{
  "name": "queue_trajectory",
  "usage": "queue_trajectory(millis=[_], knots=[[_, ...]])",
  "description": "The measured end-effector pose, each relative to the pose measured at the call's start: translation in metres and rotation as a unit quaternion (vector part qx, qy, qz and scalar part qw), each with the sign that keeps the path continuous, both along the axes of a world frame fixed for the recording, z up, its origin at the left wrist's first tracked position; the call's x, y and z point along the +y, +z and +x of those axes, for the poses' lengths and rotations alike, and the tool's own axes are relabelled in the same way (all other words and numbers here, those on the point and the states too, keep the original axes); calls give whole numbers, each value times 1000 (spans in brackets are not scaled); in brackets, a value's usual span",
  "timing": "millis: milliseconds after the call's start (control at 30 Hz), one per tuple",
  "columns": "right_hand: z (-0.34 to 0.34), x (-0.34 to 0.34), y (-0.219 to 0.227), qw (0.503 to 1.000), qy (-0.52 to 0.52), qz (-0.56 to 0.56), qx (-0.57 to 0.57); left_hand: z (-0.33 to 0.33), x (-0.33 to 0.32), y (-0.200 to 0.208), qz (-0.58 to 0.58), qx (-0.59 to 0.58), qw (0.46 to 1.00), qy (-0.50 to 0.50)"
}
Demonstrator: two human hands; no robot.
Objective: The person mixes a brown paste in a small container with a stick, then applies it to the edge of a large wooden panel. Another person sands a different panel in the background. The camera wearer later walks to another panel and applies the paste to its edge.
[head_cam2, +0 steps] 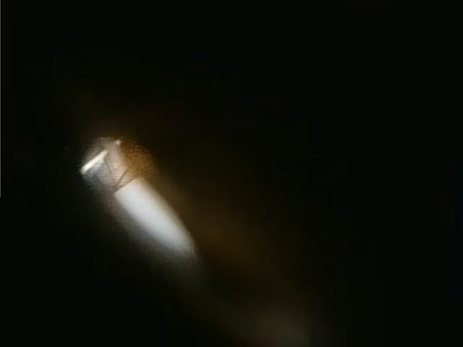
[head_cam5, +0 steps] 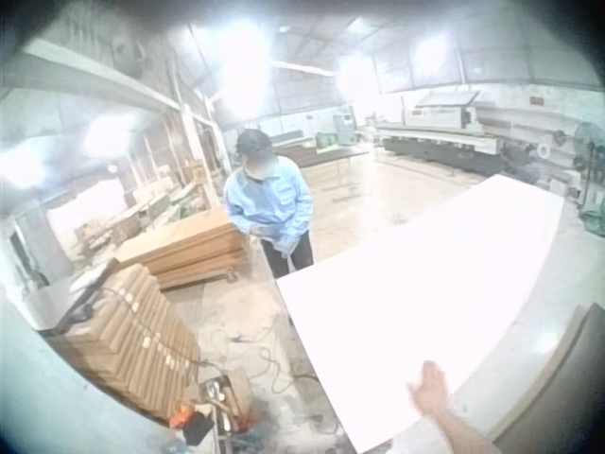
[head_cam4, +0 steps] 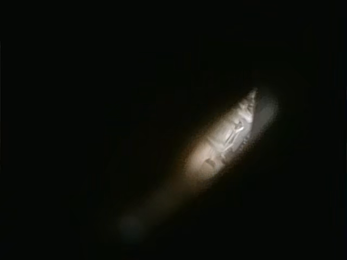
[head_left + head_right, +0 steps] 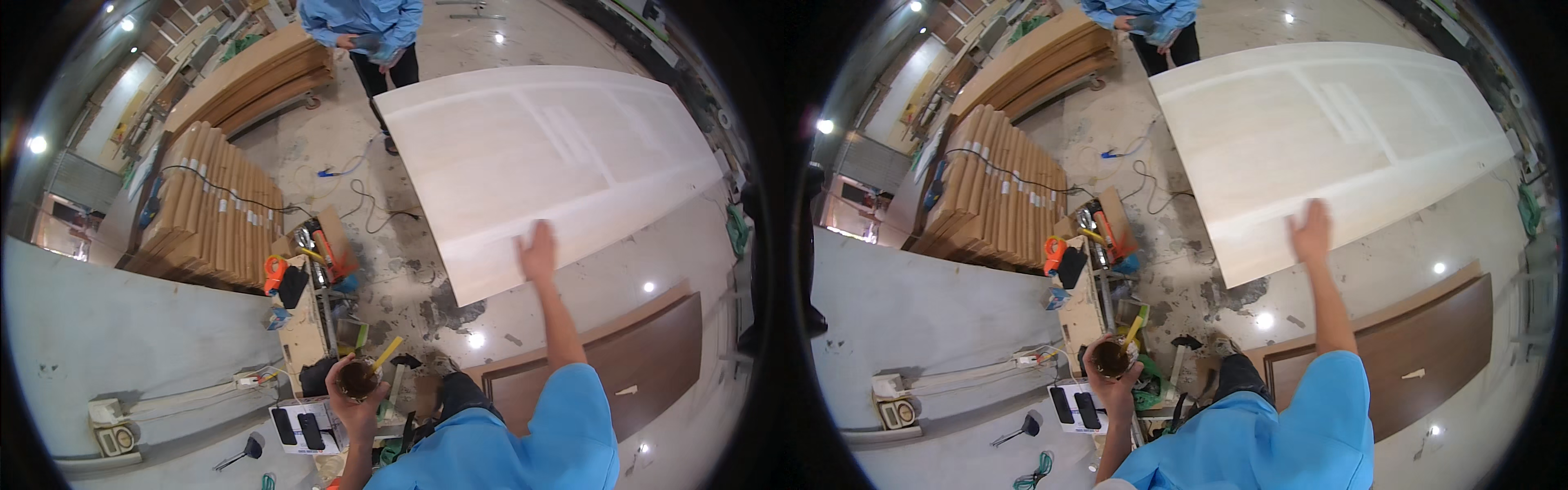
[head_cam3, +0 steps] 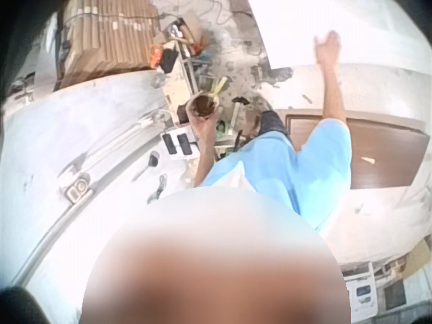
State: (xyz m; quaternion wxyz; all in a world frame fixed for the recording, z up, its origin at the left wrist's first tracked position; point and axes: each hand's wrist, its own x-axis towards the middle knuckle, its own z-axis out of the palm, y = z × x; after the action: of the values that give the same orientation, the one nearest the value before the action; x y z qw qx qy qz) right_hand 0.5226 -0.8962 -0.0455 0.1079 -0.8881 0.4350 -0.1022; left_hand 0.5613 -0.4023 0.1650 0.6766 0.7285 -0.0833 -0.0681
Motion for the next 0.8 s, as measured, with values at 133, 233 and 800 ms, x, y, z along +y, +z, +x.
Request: queue_trajectory(millis=[133,233,800], knots=[[16,-11,-13,991,-120,-52,-3,-7,18,5,12,-52,998,26],[48,80,-6,994,92,-17,59,-13,26,4,3,-31,998,59],[-43,424,299,651,664,330,-165,-126,148,-2,136,-100,982,86]])
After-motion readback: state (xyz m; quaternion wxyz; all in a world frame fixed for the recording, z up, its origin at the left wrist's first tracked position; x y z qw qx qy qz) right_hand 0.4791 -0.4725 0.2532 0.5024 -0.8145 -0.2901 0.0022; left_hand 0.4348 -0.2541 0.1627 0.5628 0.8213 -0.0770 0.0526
